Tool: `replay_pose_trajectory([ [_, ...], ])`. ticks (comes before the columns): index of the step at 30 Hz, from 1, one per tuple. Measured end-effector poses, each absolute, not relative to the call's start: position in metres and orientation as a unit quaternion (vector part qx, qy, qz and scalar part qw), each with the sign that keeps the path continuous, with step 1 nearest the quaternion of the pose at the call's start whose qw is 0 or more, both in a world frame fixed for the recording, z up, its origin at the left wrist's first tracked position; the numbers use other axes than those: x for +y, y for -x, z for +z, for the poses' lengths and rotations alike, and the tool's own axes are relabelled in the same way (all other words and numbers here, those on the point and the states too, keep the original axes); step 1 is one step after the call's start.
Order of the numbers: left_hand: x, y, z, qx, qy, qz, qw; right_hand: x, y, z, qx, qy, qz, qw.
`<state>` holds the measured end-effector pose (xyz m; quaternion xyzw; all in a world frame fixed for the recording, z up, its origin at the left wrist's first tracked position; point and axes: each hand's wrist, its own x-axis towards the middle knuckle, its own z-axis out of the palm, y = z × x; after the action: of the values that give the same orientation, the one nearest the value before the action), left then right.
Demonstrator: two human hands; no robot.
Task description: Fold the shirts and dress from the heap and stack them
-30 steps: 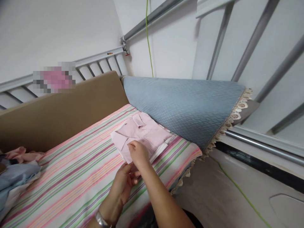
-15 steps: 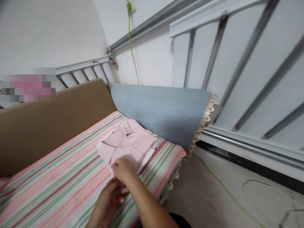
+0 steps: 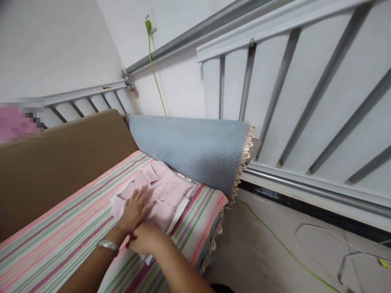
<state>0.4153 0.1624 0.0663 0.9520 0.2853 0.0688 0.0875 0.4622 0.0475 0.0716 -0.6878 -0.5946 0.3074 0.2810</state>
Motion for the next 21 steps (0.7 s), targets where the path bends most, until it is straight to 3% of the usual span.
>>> replay_pose_trajectory([
  [6,0.165,-0.422,0.044,0.287,-0.956,0.002,0.053,0.044,-0.472,0.067,-0.628,0.614,0.394,0.271],
  [8,0.162,-0.420,0.048,0.288,-0.957,0.006,0.044,0.041,-0.480,0.072,-0.596,0.574,0.452,0.333],
  [12,0.137,-0.410,0.058,0.293,-0.951,0.091,-0.021,0.033,-0.506,0.086,-0.395,0.487,0.541,0.561],
  [15,0.101,-0.397,0.053,0.304,-0.934,0.176,-0.057,0.032,-0.525,0.085,-0.254,0.524,0.456,0.673],
  [21,0.050,-0.351,0.007,0.283,-0.932,0.209,-0.093,0.039,-0.543,0.060,-0.253,0.667,0.275,0.645],
])
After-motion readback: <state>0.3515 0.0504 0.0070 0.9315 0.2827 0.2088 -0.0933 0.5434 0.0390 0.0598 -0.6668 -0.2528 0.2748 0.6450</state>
